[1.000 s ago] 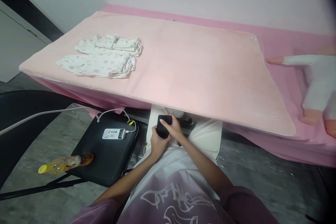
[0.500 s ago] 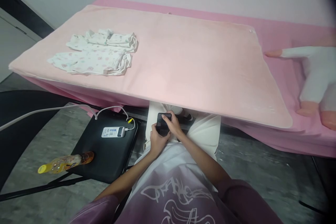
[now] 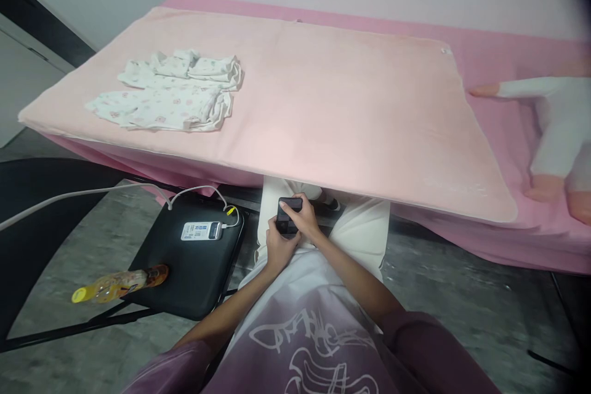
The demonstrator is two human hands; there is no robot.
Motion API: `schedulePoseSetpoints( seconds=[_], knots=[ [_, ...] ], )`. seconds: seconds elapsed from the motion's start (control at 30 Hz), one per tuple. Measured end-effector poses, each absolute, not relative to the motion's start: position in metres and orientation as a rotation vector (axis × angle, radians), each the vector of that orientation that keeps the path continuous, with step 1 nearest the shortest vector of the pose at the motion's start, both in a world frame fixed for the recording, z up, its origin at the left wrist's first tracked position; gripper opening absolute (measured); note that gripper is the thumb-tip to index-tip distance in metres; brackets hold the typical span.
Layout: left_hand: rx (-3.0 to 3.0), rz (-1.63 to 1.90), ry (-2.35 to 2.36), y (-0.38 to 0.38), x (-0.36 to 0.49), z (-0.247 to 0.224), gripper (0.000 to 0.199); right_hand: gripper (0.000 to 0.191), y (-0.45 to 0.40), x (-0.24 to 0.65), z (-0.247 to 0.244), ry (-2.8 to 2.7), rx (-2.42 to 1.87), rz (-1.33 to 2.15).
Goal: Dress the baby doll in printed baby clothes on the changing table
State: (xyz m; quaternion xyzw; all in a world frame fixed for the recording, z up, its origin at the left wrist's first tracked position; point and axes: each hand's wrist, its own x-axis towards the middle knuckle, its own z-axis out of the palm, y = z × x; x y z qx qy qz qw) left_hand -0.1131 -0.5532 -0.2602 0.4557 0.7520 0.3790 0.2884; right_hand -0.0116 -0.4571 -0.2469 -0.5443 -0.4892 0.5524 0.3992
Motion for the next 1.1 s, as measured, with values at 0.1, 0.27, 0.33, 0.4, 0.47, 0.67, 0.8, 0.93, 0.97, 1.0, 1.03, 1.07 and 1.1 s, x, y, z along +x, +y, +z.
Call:
schedulePoseSetpoints(
  seconds=[0.1, 0.27, 0.33, 0.4, 0.47, 0.67, 0.8, 0.93, 0.97, 1.0, 1.03, 1.07, 1.1],
  knots=[
    [1.204, 1.016, 2.010, -0.553, -0.112, -0.260, 0.071, 0.053, -0.457, -0.015, -0.246, -1.225, -1.430, 1.360],
    [1.149, 1.021, 2.013, -0.553, -0.112, -0.261, 0.075, 0.049, -0.461, -0.010, -0.251, -1.168, -1.382, 1.432],
    [1.139, 1.015, 2.021, -0.552, -0.113, -0.261, 0.078, 0.049, -0.464, -0.005, -0.254, -1.112, -1.290, 1.513],
    [1.139, 1.012, 2.018, -0.551, -0.113, -0.261, 0.079, 0.051, -0.465, 0.001, -0.258, -1.080, -1.175, 1.577],
    [1.131, 1.019, 2.008, -0.551, -0.113, -0.261, 0.079, 0.054, -0.466, 0.007, -0.262, -1.084, -1.094, 1.605],
    [1.129, 1.058, 1.974, -0.551, -0.113, -0.265, 0.079, 0.056, -0.465, 0.011, -0.277, -1.100, -1.023, 1.611],
    [1.113, 1.087, 1.958, -0.552, -0.114, -0.270, 0.081, 0.055, -0.464, 0.008, -0.284, -1.089, -1.061, 1.568],
    [1.110, 1.103, 1.958, -0.552, -0.115, -0.274, 0.081, 0.051, -0.463, 0.007, -0.287, -1.031, -1.053, 1.582],
    [1.106, 1.100, 1.962, -0.552, -0.115, -0.274, 0.082, 0.051, -0.463, 0.007, -0.287, -1.025, -1.052, 1.586],
    [1.102, 1.095, 1.964, -0.551, -0.115, -0.274, 0.082, 0.051, -0.463, 0.008, -0.286, -1.023, -1.048, 1.590],
    [1.098, 1.090, 1.963, -0.551, -0.115, -0.274, 0.082, 0.051, -0.463, 0.008, -0.286, -1.024, -1.043, 1.593],
    [1.096, 1.085, 1.960, -0.551, -0.115, -0.273, 0.082, 0.051, -0.463, 0.008, -0.285, -1.028, -1.036, 1.599],
    [1.093, 1.082, 1.956, -0.551, -0.115, -0.273, 0.083, 0.052, -0.464, 0.008, -0.283, -1.034, -1.031, 1.605]
  ],
)
